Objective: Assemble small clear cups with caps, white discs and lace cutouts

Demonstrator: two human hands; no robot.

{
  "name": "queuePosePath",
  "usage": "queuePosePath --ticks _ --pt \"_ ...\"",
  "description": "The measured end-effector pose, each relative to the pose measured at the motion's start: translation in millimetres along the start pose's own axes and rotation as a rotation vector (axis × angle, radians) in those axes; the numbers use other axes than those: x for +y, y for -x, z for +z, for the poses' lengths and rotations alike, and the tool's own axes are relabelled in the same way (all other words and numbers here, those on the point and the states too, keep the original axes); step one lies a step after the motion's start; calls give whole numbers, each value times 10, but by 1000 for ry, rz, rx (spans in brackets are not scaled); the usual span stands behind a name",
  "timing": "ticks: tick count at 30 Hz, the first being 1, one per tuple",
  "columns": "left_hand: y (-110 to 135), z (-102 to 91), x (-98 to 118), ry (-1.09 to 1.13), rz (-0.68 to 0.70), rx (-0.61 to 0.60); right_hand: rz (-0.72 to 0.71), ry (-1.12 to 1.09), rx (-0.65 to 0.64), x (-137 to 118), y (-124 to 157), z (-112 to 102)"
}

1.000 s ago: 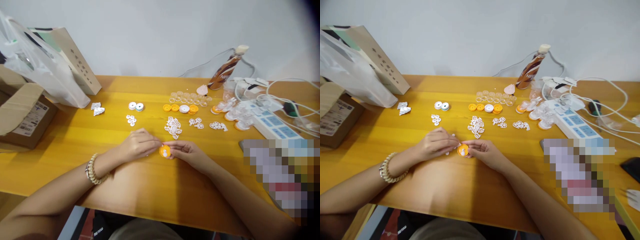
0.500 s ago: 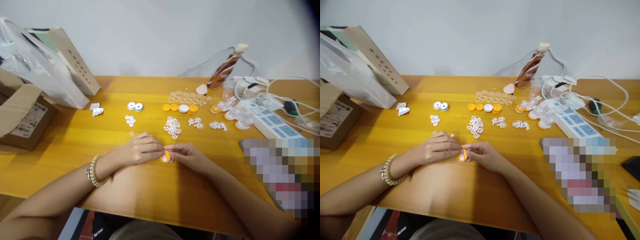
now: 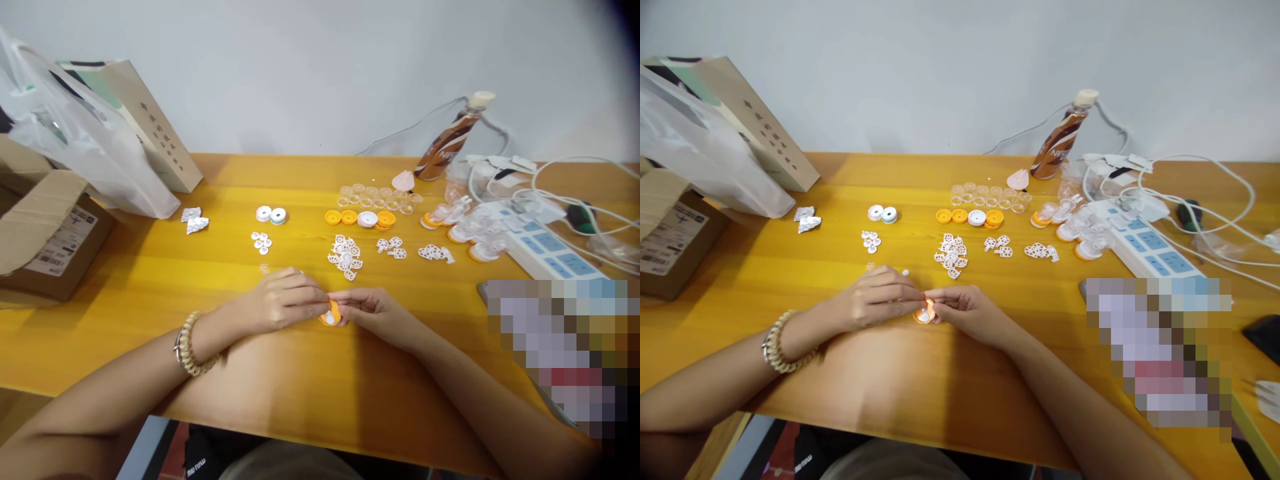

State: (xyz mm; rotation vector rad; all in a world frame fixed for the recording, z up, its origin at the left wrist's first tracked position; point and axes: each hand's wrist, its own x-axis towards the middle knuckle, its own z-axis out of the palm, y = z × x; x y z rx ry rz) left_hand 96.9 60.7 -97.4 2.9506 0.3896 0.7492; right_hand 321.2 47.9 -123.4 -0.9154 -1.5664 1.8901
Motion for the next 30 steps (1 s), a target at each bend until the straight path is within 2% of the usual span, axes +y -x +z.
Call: queuePosePath --ticks 3,6,11,14,17,20,22,26,30 --pt "18 29 -11 49 -58 68 -10 -12 22 1 3 3" --pt "3 49 -8 155 -173 147 -21 -40 33 3 -1 8" --pt "-49 74 65 458 -500 26 -29 -43 47 5 -19 35" --pt "-49 138 114 617 -677 44 -30 -35 76 22 -24 74" --pt "-47 201 157 683 -763 102 -25 -68 100 47 -19 123" --pt "-58 195 186 617 -749 138 -27 -108 108 55 -10 167" --pt "-66 157 187 528 -647 134 -31 -107 124 47 -3 188" --pt "-58 93 165 389 -407 -6 -42 -82 175 33 8 217" --pt "-36 90 184 269 -373 -95 -60 -39 191 51 4 239"
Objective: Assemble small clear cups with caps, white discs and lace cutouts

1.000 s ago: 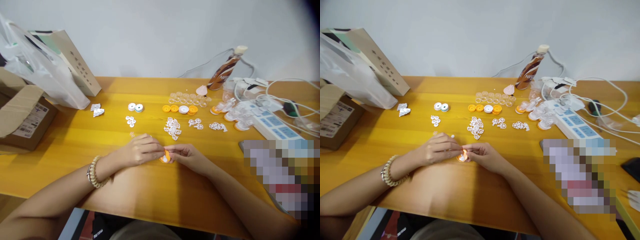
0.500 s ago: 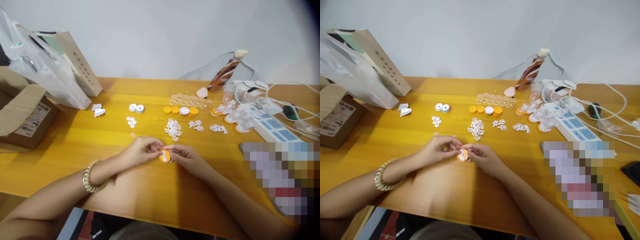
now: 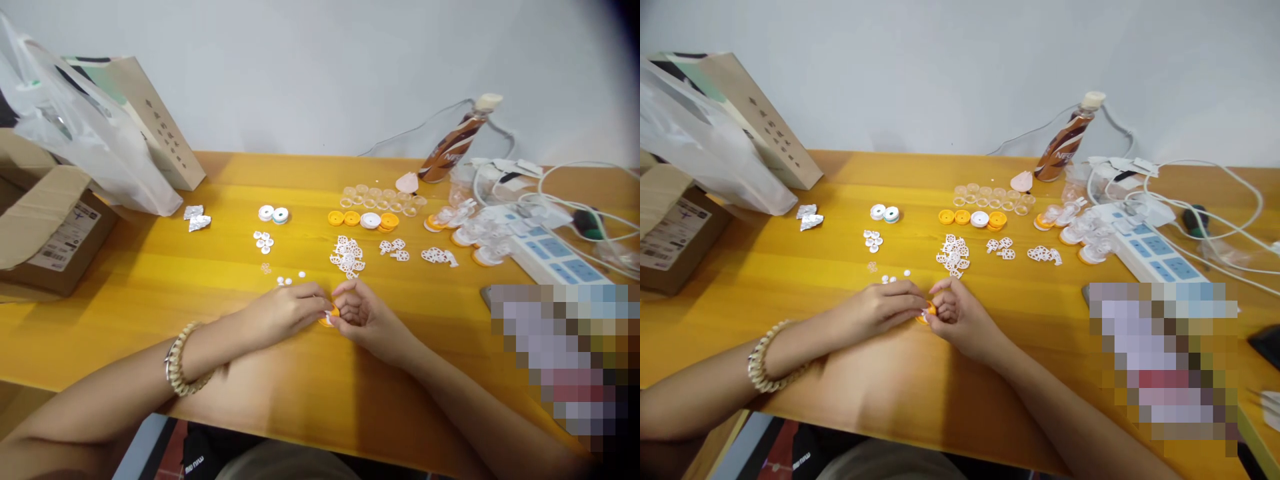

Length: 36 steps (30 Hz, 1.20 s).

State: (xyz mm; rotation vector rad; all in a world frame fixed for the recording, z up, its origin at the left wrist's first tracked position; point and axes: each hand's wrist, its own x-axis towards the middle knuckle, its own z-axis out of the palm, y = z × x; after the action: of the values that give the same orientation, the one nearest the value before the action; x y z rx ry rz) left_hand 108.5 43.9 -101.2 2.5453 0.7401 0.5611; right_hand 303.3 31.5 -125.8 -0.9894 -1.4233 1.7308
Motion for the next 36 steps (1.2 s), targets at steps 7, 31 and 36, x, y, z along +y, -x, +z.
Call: queuePosePath --ticks 7,31,36 --pt "60 -6 -12 -332 150 -19 49 14 23 6 -7 -13" --pt "30 -72 -87 -533 486 56 123 -98 -52 -28 -7 -50" --pt "34 -88 -83 -554 474 55 112 -89 -46 -25 5 -46"
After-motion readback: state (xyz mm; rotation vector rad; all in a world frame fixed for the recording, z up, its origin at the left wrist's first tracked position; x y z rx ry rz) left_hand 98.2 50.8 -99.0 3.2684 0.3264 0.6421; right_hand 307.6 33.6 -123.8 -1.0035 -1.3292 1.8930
